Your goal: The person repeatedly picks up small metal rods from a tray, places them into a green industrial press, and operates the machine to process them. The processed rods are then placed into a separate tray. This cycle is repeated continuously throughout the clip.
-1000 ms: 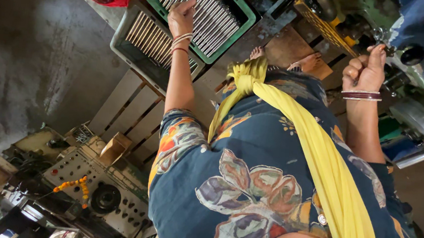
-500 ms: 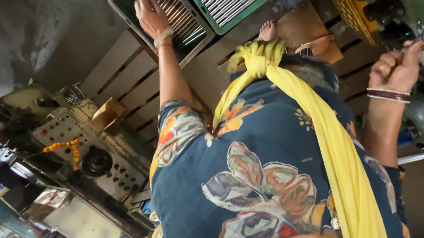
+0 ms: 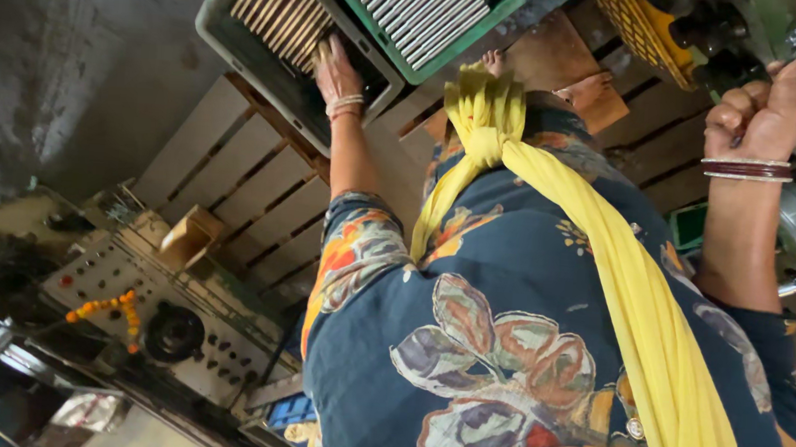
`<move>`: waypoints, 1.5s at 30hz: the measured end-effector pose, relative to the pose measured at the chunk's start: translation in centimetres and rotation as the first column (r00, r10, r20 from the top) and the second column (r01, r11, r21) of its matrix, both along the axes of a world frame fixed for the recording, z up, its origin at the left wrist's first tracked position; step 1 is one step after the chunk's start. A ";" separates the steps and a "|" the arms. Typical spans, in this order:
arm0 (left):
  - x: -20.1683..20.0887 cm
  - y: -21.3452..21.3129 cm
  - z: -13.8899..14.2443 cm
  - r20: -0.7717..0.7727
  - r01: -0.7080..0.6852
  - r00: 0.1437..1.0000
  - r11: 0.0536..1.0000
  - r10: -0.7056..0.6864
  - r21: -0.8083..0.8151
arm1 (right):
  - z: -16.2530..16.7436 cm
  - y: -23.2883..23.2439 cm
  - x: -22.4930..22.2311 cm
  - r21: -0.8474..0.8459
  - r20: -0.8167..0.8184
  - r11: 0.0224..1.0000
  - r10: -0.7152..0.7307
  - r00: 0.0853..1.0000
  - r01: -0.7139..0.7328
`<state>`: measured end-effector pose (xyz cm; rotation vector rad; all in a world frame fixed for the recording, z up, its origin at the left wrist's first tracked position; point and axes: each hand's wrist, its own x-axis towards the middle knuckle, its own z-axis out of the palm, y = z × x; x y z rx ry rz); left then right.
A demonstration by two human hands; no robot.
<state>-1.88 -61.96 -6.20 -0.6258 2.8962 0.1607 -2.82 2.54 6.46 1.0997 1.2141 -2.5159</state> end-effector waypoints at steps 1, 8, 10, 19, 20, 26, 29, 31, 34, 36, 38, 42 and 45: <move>-0.3 -0.4 -0.2 0.006 -0.007 1.000 1.000 0.007 -0.021 | 0.3 -0.7 0.0 0.008 0.019 1.000 -0.002 1.000 0.002; -0.7 -3.1 3.2 0.087 0.054 0.994 0.991 -0.065 0.123 | 2.4 -8.2 -0.4 0.069 0.056 0.997 -0.028 0.998 0.024; -0.6 -2.9 5.1 0.122 0.042 0.991 0.992 -0.056 0.116 | 3.4 -10.1 -0.8 0.067 0.047 0.990 -0.131 0.990 0.128; -4.4 -2.9 13.2 -0.332 -0.250 0.870 0.906 0.365 0.342 | 1.9 -14.5 -3.9 -0.128 0.051 0.970 -0.204 0.978 0.209; -5.7 -2.5 13.9 -0.364 -0.215 0.843 0.868 0.396 0.447 | 1.7 -14.7 -4.0 -0.147 0.042 0.970 -0.188 0.981 0.192; -15.4 8.9 16.0 -0.061 0.009 0.941 0.155 0.334 0.988 | 2.9 -16.7 -5.8 -0.238 0.032 0.963 -0.126 0.991 0.130; -17.1 18.8 17.3 0.092 -0.094 0.995 -0.131 -0.025 0.987 | 3.8 -18.1 -6.8 -0.270 -0.003 0.959 -0.085 0.996 0.081; -16.3 24.1 18.8 -0.142 0.144 0.936 -0.019 -0.323 0.989 | 4.4 -19.0 -7.2 -0.249 -0.072 0.967 -0.070 0.995 0.050; -15.5 29.9 21.2 -0.098 0.040 0.901 -0.144 -0.422 0.989 | 4.8 -19.6 -7.3 -0.266 -0.082 0.964 -0.020 0.996 -0.003; -14.8 32.0 22.6 -0.095 0.008 0.898 -0.200 -0.429 0.980 | 5.3 -19.3 -7.0 -0.308 -0.107 0.950 -0.088 0.990 0.051; -14.5 33.1 23.8 -0.053 -0.059 0.900 -0.241 -0.432 0.969 | 6.0 -18.6 -6.6 -0.281 -0.145 0.957 -0.113 0.983 0.069; -14.4 34.1 24.9 0.130 -0.276 0.898 -0.308 -0.420 0.911 | 7.7 -16.3 -5.3 0.635 -0.520 0.699 0.071 0.851 0.329; -14.1 35.1 25.3 0.286 -0.468 0.848 -0.377 -0.446 0.799 | 8.9 -15.5 -4.9 0.823 -0.553 0.304 0.242 0.797 0.479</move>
